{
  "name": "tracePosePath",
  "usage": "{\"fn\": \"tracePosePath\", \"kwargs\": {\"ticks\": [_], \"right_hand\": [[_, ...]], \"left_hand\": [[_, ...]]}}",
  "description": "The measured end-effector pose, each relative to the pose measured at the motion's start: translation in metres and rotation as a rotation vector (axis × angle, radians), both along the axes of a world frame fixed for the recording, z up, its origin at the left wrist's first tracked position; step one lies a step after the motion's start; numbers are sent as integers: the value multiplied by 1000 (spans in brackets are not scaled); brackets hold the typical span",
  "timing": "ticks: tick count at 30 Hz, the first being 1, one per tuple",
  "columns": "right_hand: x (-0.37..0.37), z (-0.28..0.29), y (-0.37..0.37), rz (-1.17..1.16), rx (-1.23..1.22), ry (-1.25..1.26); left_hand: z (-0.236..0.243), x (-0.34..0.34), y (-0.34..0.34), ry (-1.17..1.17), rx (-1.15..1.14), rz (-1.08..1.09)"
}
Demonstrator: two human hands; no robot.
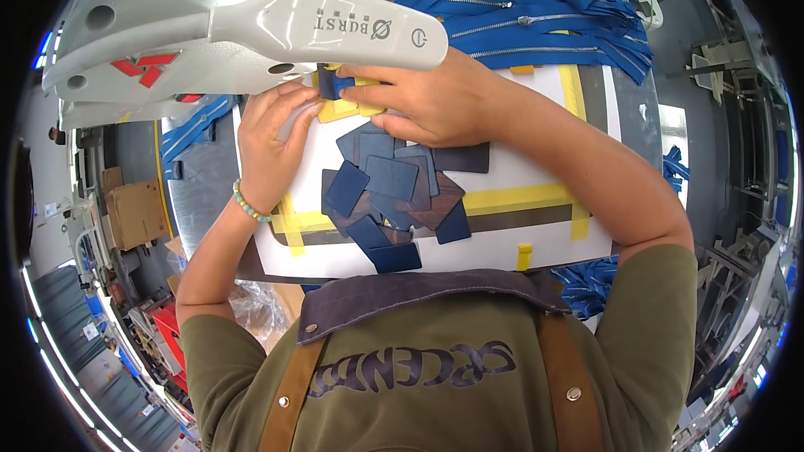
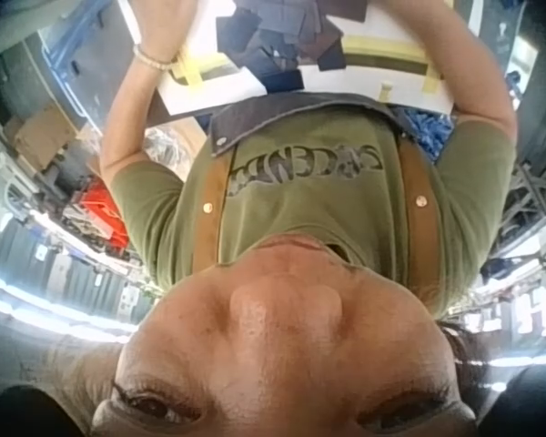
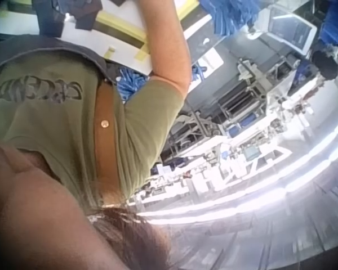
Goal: The user is sewing small leather patches onto a blue fabric strip using a specialized sewing machine.
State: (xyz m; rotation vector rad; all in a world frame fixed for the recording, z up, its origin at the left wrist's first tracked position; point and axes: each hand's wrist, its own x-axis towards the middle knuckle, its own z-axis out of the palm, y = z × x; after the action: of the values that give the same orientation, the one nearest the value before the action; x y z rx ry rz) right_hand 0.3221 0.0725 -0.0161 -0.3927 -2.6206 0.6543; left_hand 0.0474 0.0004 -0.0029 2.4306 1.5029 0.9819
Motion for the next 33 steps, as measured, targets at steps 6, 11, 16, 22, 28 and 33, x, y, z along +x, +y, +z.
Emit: {"fn": "tracePosePath", "kwargs": {"ticks": [6, 11, 16, 22, 28, 33], "right_hand": [[0, 1, 0, -11, 39, -18], [-1, 1, -1, -32, 29, -36], [-3, 4, -1, -47, 63, -58], [-1, 4, -2, -49, 67, -69], [-1, 4, -3, -57, 67, -62], [-1, 1, -2, -63, 45, -53]], "left_hand": [[-4, -13, 4, 8, -26, -41], [-4, -31, 21, -150, 11, 189], [-4, -71, 38, 387, -115, 77], [7, -87, 38, 531, -52, -96], [5, -92, 24, 482, -111, -12], [11, -74, 0, 486, 200, -92]]}}
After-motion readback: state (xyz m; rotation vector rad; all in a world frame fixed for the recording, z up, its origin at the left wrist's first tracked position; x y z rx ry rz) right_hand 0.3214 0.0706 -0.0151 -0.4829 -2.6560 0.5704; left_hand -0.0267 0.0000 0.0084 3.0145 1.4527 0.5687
